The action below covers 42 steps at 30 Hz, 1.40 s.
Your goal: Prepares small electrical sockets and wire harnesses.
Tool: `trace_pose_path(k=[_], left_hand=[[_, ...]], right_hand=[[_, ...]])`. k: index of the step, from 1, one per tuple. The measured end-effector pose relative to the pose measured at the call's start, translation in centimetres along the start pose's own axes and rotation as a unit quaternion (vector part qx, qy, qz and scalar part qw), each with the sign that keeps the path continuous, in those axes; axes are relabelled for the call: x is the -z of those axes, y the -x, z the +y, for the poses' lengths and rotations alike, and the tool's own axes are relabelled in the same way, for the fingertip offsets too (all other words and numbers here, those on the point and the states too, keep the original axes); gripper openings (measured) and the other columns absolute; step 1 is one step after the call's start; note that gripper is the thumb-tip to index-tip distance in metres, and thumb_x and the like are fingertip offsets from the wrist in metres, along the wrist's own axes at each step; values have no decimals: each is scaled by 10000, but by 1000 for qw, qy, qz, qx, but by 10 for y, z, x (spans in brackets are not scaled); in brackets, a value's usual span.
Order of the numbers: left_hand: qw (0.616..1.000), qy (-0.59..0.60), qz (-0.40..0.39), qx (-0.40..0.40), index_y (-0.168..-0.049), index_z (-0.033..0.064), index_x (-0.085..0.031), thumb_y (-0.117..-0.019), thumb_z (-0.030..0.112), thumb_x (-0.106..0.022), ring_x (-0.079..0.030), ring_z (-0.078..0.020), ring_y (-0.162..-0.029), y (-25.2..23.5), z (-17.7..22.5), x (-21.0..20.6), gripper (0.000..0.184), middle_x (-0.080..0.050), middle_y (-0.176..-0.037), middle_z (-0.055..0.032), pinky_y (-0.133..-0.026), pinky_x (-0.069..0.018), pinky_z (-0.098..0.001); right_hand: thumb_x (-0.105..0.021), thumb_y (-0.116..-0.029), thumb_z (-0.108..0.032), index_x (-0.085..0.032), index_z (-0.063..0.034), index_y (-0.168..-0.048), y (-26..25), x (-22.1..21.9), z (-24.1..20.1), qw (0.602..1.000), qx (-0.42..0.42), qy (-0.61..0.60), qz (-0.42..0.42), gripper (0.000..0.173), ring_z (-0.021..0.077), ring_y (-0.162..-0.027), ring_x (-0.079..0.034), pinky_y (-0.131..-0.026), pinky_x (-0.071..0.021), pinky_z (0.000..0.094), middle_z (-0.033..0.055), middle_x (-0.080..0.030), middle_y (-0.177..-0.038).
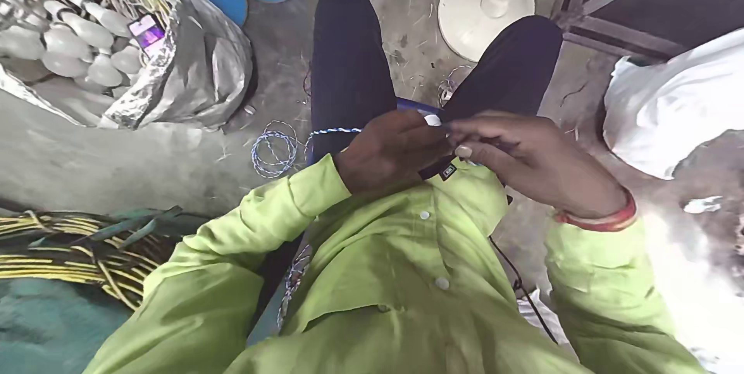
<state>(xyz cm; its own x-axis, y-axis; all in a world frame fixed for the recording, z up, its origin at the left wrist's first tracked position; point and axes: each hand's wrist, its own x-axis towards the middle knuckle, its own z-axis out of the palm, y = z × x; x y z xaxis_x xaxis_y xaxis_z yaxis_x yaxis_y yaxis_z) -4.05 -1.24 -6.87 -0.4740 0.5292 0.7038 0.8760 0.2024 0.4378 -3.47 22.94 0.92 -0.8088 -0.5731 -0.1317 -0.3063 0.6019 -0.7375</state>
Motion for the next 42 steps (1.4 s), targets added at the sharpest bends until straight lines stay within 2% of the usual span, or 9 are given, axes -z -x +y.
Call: trace_pose_path(k=[4,10,13,21,28,31,35,38,42], left_hand=[[1000,26,12,-4,-1023,-7,-775,-972,49,-669,-692,-242,-880,3,0,2,130,-747,-944,-159,-802,-553,-343],[998,49,35,-18,-1025,-20,-763,-969,62,-683,-701,-240,-890,5,-1,-6,128,-746,-941,-170,-816,-560,-334],[998,44,50,-23,-1012,-26,-763,-965,56,-692,-700,-237,-878,5,1,-7,118,-745,-928,-169,-811,-559,-333],[996,32,80,-23,-995,-27,-758,-958,66,-703,-702,-239,-863,5,2,-10,114,-741,-922,-172,-783,-563,-328],[997,28,76,-6,-1046,-47,-739,-957,71,-710,-681,-237,-857,4,2,-13,151,-723,-931,-174,-780,-558,-313],[998,5,42,53,-1076,-30,-758,-975,95,-675,-658,-243,-787,1,8,-15,181,-710,-865,-158,-708,-542,-326],[983,10,17,182,-1025,-12,-758,-976,95,-622,-682,-250,-803,-2,15,-24,179,-696,-856,-148,-710,-573,-350],[943,94,16,317,-1025,0,-744,-998,95,-603,-653,-176,-770,-7,24,-26,172,-673,-853,-102,-709,-559,-318],[898,193,47,393,-1004,-2,-741,-1015,102,-604,-670,-121,-773,-7,25,-22,171,-697,-876,-89,-721,-582,-291]], right_hand=[[-664,-969,-109,-751,-101,-1086,-5,4,1,994,-28,-105,-28,145,12,-694,-653,-606,-565,169,-42,-731,-892],[-709,-921,-43,-715,-79,-1056,0,7,0,989,-25,-141,-18,140,14,-662,-649,-580,-551,156,-41,-720,-835],[-691,-951,-70,-743,-72,-1076,-3,7,2,991,-17,-133,-28,136,8,-752,-685,-672,-593,161,-44,-744,-916],[-711,-937,-99,-787,-68,-1019,2,10,3,994,37,-104,18,116,-15,-742,-681,-654,-580,140,-32,-760,-931],[-567,-1028,-198,-681,-77,-1026,-1,4,13,997,64,-41,-10,167,-1,-698,-594,-609,-520,155,-36,-650,-862],[-528,-1054,-233,-663,-76,-1018,-1,-4,10,996,43,69,28,211,62,-755,-595,-660,-515,212,16,-631,-913],[-523,-1063,-157,-647,22,-1051,0,-32,9,963,39,218,152,219,357,-964,-668,-836,-550,453,209,-666,-1001],[-560,-1045,-169,-650,-7,-1016,5,-57,27,917,124,270,267,187,347,-939,-662,-850,-514,481,185,-685,-954],[-500,-1075,-236,-616,-84,-1006,21,-77,31,921,162,172,309,203,243,-1078,-627,-1092,-426,459,92,-660,-984]])
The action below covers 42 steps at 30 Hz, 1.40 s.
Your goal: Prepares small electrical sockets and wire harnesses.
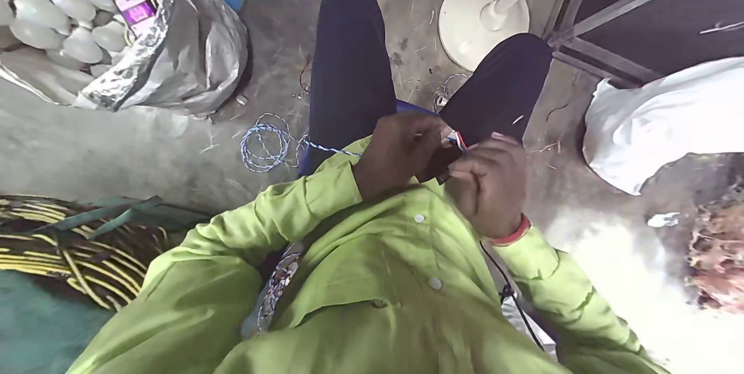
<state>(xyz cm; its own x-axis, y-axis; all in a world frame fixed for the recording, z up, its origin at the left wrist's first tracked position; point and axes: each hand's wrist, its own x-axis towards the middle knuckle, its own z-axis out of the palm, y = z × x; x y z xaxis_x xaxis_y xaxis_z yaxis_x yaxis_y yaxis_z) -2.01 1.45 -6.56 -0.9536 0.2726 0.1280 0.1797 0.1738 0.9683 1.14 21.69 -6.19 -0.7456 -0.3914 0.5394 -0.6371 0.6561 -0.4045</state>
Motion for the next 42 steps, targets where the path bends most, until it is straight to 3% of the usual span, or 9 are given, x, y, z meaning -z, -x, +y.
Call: trace_pose_path(k=[5,9,13,18,24,28,34,38,42], left_hand=[[999,-12,-16,-37,-1027,8,-753,-1007,91,-611,-654,-120,-786,0,3,3,166,-685,-903,-87,-715,-574,-277],[998,4,-22,-53,-1012,22,-759,-992,98,-644,-629,-83,-739,-4,0,5,139,-668,-863,-49,-662,-549,-234],[986,148,-72,-6,-1001,-37,-732,-991,48,-615,-637,-53,-712,-10,-3,11,145,-691,-856,-51,-643,-557,-215],[971,182,-143,65,-965,-13,-734,-1029,125,-594,-591,-14,-654,-18,6,20,207,-683,-761,8,-612,-499,-191],[972,165,-142,88,-964,-12,-744,-966,84,-697,-675,-50,-739,-20,7,18,107,-733,-840,-34,-692,-579,-221],[981,115,-148,55,-950,3,-771,-930,50,-716,-703,-67,-853,-21,6,21,75,-743,-905,-54,-774,-596,-228],[988,-40,-106,-105,-927,26,-794,-872,81,-763,-636,-68,-741,-16,-1,19,84,-679,-799,-57,-672,-541,-203],[942,-178,-110,-261,-915,34,-804,-883,101,-739,-636,-181,-750,-24,-4,27,99,-676,-743,-89,-700,-526,-283],[870,-274,-77,-403,-949,6,-740,-954,124,-687,-612,-263,-740,-29,-15,27,130,-639,-754,-111,-672,-521,-355]], right_hand=[[-622,-1024,-247,-679,18,-1228,-18,24,6,985,-149,-78,-25,339,284,-1241,-603,-1079,-476,450,158,-680,-1252],[-735,-953,-211,-795,-57,-1052,-20,15,8,990,-129,-55,-29,193,248,-1109,-670,-1020,-501,423,87,-761,-1064],[-749,-942,-177,-809,-78,-1017,-17,12,9,997,-79,-22,5,138,245,-1030,-685,-1043,-470,496,74,-758,-969],[-729,-949,-167,-806,-95,-982,-17,15,7,998,-13,59,16,111,279,-1001,-696,-1089,-389,614,81,-761,-945],[-734,-934,-113,-794,-79,-984,-18,18,7,996,35,83,1,85,291,-981,-688,-1089,-349,660,87,-750,-929],[-720,-949,-130,-798,-77,-1008,-21,22,10,997,37,67,-32,111,301,-979,-683,-1094,-344,668,96,-742,-924],[-588,-991,-75,-756,-31,-1021,-27,21,13,992,40,36,-114,176,355,-1037,-668,-1087,-357,657,130,-726,-962],[-556,-992,-118,-786,-58,-974,-29,17,15,982,-45,-105,-153,238,243,-1018,-682,-1016,-492,433,59,-746,-923],[-613,-967,-131,-783,-106,-940,-42,29,16,928,-213,-215,-218,174,18,-717,-619,-650,-517,193,-29,-697,-814]])
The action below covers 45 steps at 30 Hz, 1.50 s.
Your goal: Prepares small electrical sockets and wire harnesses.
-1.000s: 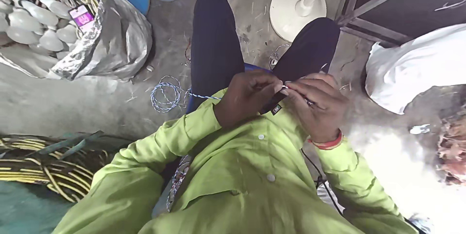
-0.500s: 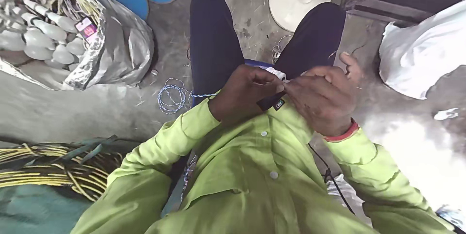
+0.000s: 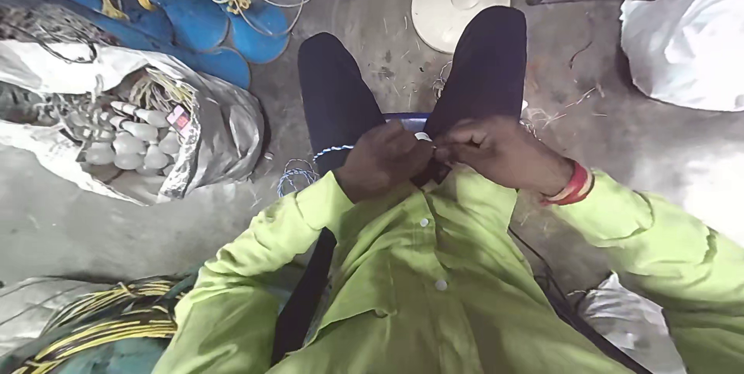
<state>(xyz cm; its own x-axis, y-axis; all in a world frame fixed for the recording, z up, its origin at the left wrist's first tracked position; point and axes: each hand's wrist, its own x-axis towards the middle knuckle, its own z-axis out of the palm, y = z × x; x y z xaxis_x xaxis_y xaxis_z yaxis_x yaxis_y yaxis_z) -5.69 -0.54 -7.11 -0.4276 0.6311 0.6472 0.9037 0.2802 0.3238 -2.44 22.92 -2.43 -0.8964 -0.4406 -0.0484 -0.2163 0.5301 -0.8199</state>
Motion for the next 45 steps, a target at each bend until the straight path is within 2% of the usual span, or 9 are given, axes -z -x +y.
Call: trace_pose_path(k=[2,7,15,19,24,28,31,33,45], left_hand=[[999,-14,25,27,-966,9,-765,-950,127,-702,-637,-249,-745,2,2,-8,135,-673,-775,-108,-682,-542,-345],[985,38,63,155,-990,10,-786,-930,115,-735,-642,-186,-785,4,19,-16,132,-680,-822,-105,-732,-549,-278],[969,149,-3,197,-1047,-13,-767,-946,72,-684,-665,-191,-916,-8,22,1,156,-710,-940,-116,-839,-560,-298],[957,185,5,221,-1068,-19,-750,-938,41,-670,-675,-157,-896,-7,23,2,164,-711,-965,-112,-806,-582,-288],[950,153,19,273,-1034,1,-770,-940,119,-734,-667,-85,-752,-5,20,-1,155,-731,-934,-93,-676,-579,-229],[971,114,35,207,-980,-13,-773,-929,89,-741,-702,-149,-838,-6,19,1,118,-738,-897,-112,-783,-592,-270],[984,104,50,138,-969,-9,-783,-930,80,-738,-698,-178,-861,-6,18,2,108,-735,-898,-127,-808,-583,-280],[989,97,54,98,-964,-8,-784,-932,77,-735,-688,-190,-847,-4,17,3,103,-729,-889,-137,-793,-575,-282],[990,76,112,-46,-1040,-7,-747,-944,48,-702,-668,-247,-929,8,17,-9,119,-717,-981,-157,-858,-550,-354]], right_hand=[[-623,-981,-164,-784,-122,-938,-1,5,-2,999,-37,-3,-5,172,7,-631,-601,-567,-500,194,-39,-697,-778],[-712,-936,-189,-784,-127,-1107,11,3,-4,996,-33,25,73,195,54,-723,-658,-648,-557,242,1,-734,-900],[-740,-909,-251,-806,-140,-988,10,0,4,990,13,21,138,151,58,-901,-689,-807,-567,236,-2,-748,-976],[-745,-911,-252,-802,-145,-1028,9,2,0,990,6,27,136,169,63,-905,-688,-808,-567,237,0,-748,-992],[-703,-943,-232,-791,-154,-1135,9,4,-1,990,31,55,124,226,105,-964,-680,-874,-552,276,3,-752,-1012],[-680,-952,-308,-778,-159,-1120,9,6,-2,994,17,53,93,245,81,-967,-672,-880,-551,287,-23,-741,-1017],[-658,-973,-264,-743,-162,-1106,7,12,-4,999,-35,-26,33,188,-4,-833,-665,-726,-570,203,-81,-723,-952],[-659,-971,-215,-722,-147,-1074,5,16,-2,994,-58,-90,-10,139,19,-774,-671,-667,-576,207,-70,-719,-895],[-745,-895,-124,-791,-120,-1002,4,21,-3,966,-73,-206,-139,116,28,-778,-685,-679,-576,182,-38,-751,-879]])
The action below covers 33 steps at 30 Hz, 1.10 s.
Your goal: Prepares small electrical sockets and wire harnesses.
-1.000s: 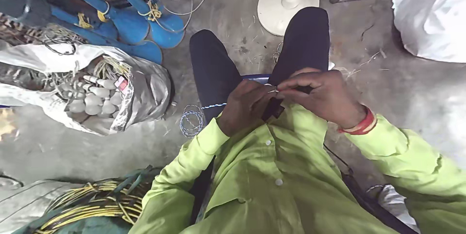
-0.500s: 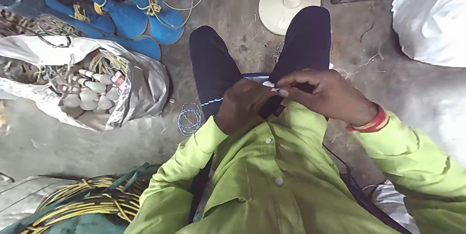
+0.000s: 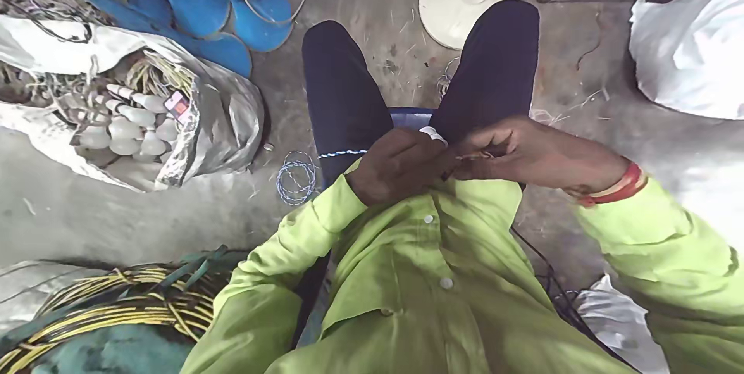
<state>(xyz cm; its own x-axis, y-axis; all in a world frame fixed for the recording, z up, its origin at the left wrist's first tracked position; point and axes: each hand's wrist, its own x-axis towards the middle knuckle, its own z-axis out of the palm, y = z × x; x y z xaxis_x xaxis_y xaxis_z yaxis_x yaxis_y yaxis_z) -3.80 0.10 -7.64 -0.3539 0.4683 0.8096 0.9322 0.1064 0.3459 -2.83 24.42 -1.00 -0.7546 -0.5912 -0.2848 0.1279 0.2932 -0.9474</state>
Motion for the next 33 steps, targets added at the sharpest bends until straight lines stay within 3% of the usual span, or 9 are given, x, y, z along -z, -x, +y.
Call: trace_pose_path(k=[4,8,16,20,22,24,27,31,33], left_hand=[[1000,18,-17,-4,-1060,-4,-750,-945,56,-705,-675,-248,-951,-1,0,3,137,-725,-1017,-153,-873,-553,-367],[999,23,-36,-10,-1065,11,-753,-955,75,-695,-672,-250,-965,-1,-1,9,140,-729,-1031,-149,-883,-541,-372],[995,42,-84,20,-1050,-20,-761,-975,41,-652,-695,-264,-947,-8,-4,16,145,-743,-997,-172,-899,-556,-360],[991,48,-97,73,-1023,-28,-760,-980,44,-653,-713,-248,-920,-10,-1,13,136,-749,-957,-163,-873,-576,-339],[986,50,-88,132,-992,-21,-771,-969,50,-664,-722,-225,-902,-14,4,11,131,-758,-938,-150,-856,-580,-323],[965,77,-69,242,-965,-9,-783,-951,67,-694,-729,-163,-875,-18,11,9,119,-764,-913,-121,-834,-588,-285],[869,235,-39,433,-963,-4,-769,-976,69,-674,-657,-57,-691,-21,17,9,121,-724,-815,-49,-647,-569,-213],[595,501,-12,629,-886,-5,-725,-1024,85,-591,-546,-32,-535,-22,12,7,212,-660,-696,-15,-492,-465,-178],[512,538,-30,669,-852,50,-684,-1049,151,-541,-505,-8,-510,-21,9,6,263,-609,-683,18,-453,-414,-144]], right_hand=[[-652,-980,-168,-768,-73,-1066,1,9,1,989,-26,-118,-89,173,61,-850,-692,-743,-589,206,9,-746,-947],[-531,-1058,-222,-755,-72,-978,-2,11,10,983,-11,-157,-99,282,41,-773,-650,-684,-551,184,6,-715,-872],[-708,-937,-112,-780,-83,-970,1,4,-2,998,-26,-47,34,84,36,-735,-686,-642,-578,179,-12,-750,-848],[-743,-886,-159,-786,-105,-953,1,-3,4,988,56,75,123,96,72,-1002,-697,-849,-602,237,-5,-746,-1086],[-724,-872,-175,-805,-116,-919,1,-9,2,961,105,188,176,110,122,-1118,-640,-949,-537,285,14,-723,-1141],[-695,-894,-146,-807,-85,-917,-1,-16,3,906,192,309,215,129,263,-1185,-610,-1082,-439,449,84,-723,-1113],[-667,-959,-108,-745,-38,-975,-4,-25,20,795,329,436,262,106,348,-1144,-630,-1153,-268,686,124,-722,-1052],[-659,-985,-105,-695,-32,-1022,-4,-24,48,701,442,485,280,89,284,-1137,-633,-1184,-242,628,98,-723,-1069],[-653,-993,-119,-696,-53,-1061,-5,-20,55,692,462,485,268,104,272,-1186,-613,-1197,-220,608,79,-724,-1113]])
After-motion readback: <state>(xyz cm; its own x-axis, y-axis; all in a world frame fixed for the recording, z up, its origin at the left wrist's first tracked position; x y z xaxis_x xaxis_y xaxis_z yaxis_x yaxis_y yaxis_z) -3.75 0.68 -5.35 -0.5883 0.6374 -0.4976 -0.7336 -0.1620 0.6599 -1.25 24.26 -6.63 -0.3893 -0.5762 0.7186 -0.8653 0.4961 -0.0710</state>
